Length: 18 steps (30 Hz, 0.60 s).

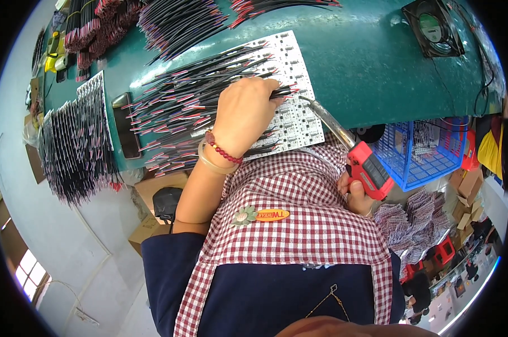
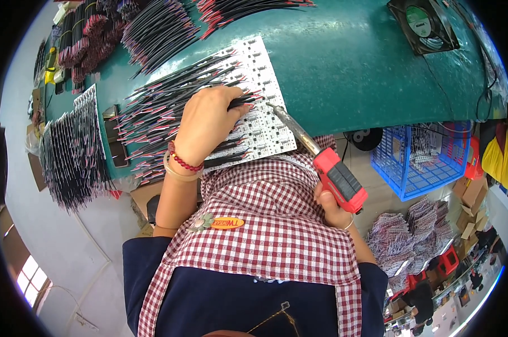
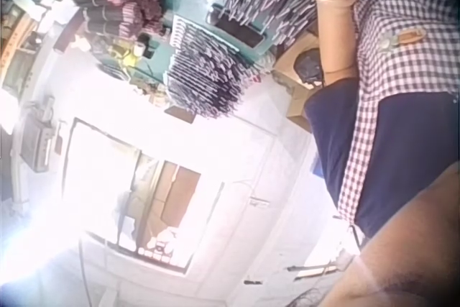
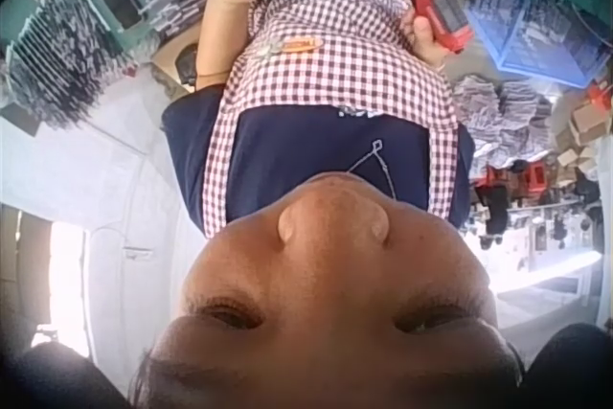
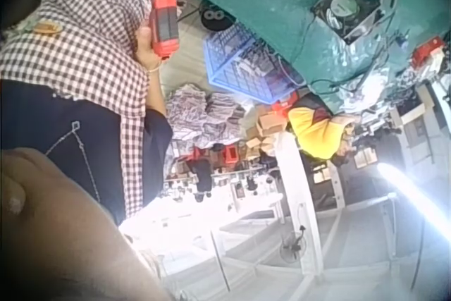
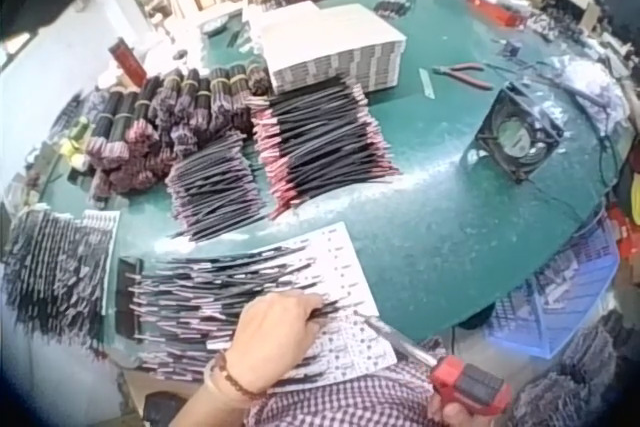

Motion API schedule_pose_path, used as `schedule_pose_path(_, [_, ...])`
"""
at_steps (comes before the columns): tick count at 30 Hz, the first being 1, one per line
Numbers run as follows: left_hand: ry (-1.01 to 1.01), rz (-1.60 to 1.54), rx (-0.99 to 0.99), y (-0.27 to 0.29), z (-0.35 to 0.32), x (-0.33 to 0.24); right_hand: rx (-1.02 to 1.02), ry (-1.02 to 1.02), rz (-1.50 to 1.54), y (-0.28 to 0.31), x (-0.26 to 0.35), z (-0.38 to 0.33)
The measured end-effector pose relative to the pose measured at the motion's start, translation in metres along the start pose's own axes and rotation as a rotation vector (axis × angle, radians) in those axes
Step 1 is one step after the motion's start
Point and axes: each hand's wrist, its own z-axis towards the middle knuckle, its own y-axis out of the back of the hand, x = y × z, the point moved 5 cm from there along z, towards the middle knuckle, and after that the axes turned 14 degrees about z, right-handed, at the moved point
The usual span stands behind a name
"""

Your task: The person solders electrical wires from a wiring harness onto a printed circuit board assembly using a soldering iron, then places the completed assembly into a blue plastic crate.

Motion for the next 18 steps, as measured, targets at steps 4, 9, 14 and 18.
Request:
schedule_pose_path(4, [-0.033,0.006,-0.02,0.001,-0.001,0.0,-0.05,0.023,0.046,-0.002,0.002,0.001])
schedule_pose_path(9, [-0.03,-0.061,0.005,0.006,-0.007,0.009,-0.043,0.068,0.102,-0.006,0.009,0.004])
schedule_pose_path(14, [0.081,-0.26,-0.601,0.085,-0.047,0.004,-0.055,0.1,0.097,0.003,0.008,-0.001])
schedule_pose_path(18, [0.021,-0.341,-0.275,0.059,-0.052,-0.009,-0.043,0.094,0.072,0.01,0.002,-0.005])
